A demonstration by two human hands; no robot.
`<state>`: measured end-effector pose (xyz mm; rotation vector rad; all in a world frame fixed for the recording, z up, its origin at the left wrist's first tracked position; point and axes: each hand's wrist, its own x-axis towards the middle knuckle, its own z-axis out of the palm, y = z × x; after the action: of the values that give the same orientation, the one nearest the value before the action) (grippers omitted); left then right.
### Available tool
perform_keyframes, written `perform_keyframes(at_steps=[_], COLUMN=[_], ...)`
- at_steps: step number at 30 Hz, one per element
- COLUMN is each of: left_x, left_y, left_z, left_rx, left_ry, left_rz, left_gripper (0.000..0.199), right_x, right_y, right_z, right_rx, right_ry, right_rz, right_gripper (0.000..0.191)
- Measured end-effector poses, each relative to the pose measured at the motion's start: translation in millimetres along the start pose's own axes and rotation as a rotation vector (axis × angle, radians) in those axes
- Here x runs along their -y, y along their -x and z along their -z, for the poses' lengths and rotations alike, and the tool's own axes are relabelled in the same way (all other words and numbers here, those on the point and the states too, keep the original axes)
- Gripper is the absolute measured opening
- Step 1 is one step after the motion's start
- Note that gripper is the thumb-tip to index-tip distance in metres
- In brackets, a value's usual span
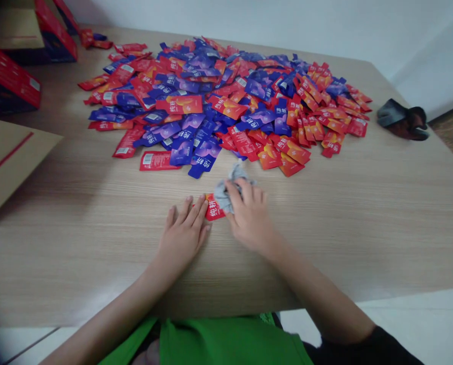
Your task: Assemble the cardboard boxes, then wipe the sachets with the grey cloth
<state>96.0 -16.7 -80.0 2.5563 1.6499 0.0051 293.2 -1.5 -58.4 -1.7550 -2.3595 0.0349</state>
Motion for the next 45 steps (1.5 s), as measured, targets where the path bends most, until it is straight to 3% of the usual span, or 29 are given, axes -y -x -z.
perform_keyframes(at_steps=[2, 4, 6, 9, 13, 17, 19, 21, 23, 25, 28, 30, 34, 39, 42, 45], left_x=[0.1, 0.1, -0.2, -0.2, 1.4, -1.5, -4.7, -7.3, -9.0, -9.3, -6.6, -2.8, 5.4, 8.3, 6.3, 5.1], left_y=[0.2, 0.4, 0.4, -0.9, -11.0, -39.8, -57.3, -70.0, -73.2, -65.9, -42.9, -26.6, -3.5, 4.5, 3.7, 3.2], left_z=[0.4, 0.3, 0.1, 4.5, 30.4, 57.9, 57.0, 46.6, 34.4, 28.1, 31.0, 33.7, 22.8, 1.9, 0.4, 2.1], left_rx=[-0.004, -0.003, -0.007, 0.011, 0.099, 0.036, 0.056, 0.090, 0.063, 0.001, -0.056, -0.067, -0.105, -0.113, -0.091, -0.067], left_ry=[-0.004, -0.003, 0.005, 0.017, 0.034, 0.084, 0.116, 0.111, 0.064, 0.001, -0.091, -0.124, -0.109, -0.020, 0.028, 0.048], left_rz=[-0.009, -0.017, -0.014, -0.002, -0.057, -0.303, -0.522, -0.625, -0.546, -0.352, -0.056, 0.036, 0.055, -0.097, -0.065, -0.058], left_gripper=[0.052, 0.052, 0.053, 0.053, 0.048, 0.057, 0.060, 0.054, 0.050, 0.048, 0.050, 0.052, 0.056, 0.053, 0.058, 0.061], right_x=[22.0, 27.4, 13.2, -27.2, -62.1, -59.8, -54.1, -50.0, -48.7, -49.8, -52.9, -53.4, -47.3, -19.1, 3.9, 11.6], right_y=[1.9, 4.7, 8.1, 12.1, 15.6, 16.4, 16.4, 17.6, 20.8, 25.5, 32.3, 34.3, 29.8, 20.5, 20.8, 23.7], right_z=[-5.5, -11.5, -14.4, -11.2, -3.7, 0.2, 3.4, 8.2, 13.2, 16.2, 14.9, 11.7, 9.4, 14.5, 8.8, -2.9], right_rx=[0.057, 0.102, 0.103, 0.084, -0.031, -0.215, -0.280, -0.335, -0.366, -0.372, -0.348, -0.321, -0.265, -0.265, -0.132, -0.023], right_ry=[-0.034, -0.031, 0.000, 0.044, -0.098, -0.448, -0.567, -0.622, -0.633, -0.634, -0.652, -0.664, -0.648, -0.466, -0.272, -0.092], right_rz=[0.131, 0.176, 0.105, -0.070, -0.205, -0.209, -0.234, -0.275, -0.297, -0.307, -0.333, -0.353, -0.328, -0.159, -0.003, -0.003], right_gripper=[0.054, 0.053, 0.053, 0.049, 0.047, 0.046, 0.044, 0.042, 0.038, 0.035, 0.032, 0.032, 0.035, 0.043, 0.043, 0.042])
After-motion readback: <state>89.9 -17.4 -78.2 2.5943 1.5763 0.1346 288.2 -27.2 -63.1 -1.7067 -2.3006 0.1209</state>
